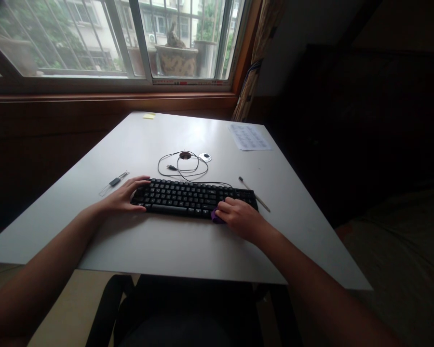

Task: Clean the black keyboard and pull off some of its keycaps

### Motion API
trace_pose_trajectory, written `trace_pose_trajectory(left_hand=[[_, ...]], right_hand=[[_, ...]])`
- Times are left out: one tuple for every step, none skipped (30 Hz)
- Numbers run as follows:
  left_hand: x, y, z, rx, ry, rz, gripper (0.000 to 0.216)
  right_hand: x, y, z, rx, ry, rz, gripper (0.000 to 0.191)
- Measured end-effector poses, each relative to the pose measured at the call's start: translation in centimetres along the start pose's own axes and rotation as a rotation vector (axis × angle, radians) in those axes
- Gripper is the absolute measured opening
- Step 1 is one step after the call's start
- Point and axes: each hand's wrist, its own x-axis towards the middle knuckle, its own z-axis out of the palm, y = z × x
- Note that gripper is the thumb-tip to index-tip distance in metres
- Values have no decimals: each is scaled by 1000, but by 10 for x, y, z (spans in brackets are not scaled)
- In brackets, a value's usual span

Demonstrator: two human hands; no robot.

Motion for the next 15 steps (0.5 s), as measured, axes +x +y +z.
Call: trace_pose_trajectory(left_hand=[[0, 0, 0, -1, 0, -2, 83], [0, 0, 0, -4, 1, -3, 83], [0, 0, 0, -6, 3, -4, 83], [0, -1, 1, -8, 7, -3, 83], [0, -1, 1, -10, 10, 0, 82], [0, -1, 1, -10, 12, 3, 82], [0, -2, 1, -9, 14, 6, 82], [0, -2, 2, -8, 13, 7, 82], [0, -2, 2, -6, 14, 9, 82], [0, -2, 2, -5, 14, 10, 82], [0, -2, 2, -4, 13, 9, 82], [0, -2, 2, -5, 13, 9, 82], [0, -2, 2, -7, 12, 9, 82], [0, -3, 2, -9, 10, 9, 82], [0, -3, 2, -11, 7, 10, 82]], right_hand=[[1, 0, 0, -5, -3, -7, 24], [1, 0, -1, -10, -8, -17, 22], [2, 0, -1, -15, -13, -27, 21], [2, 0, -1, -20, -15, -37, 21], [2, 0, -1, -22, -14, -47, 21], [2, 0, -1, -20, -7, -55, 21], [2, 0, -1, -14, 6, -62, 21], [1, -1, -1, -5, 22, -67, 22], [0, -1, -1, 4, 38, -69, 22], [-3, -2, 0, 12, 53, -69, 23], [-6, -1, 1, 21, 67, -64, 24], [-11, 0, 2, 33, 80, -57, 25], [-17, 3, 3, 47, 90, -44, 27], [-25, 6, 3, 64, 103, -22, 30], [-34, 11, 3, 85, 122, 10, 32]])
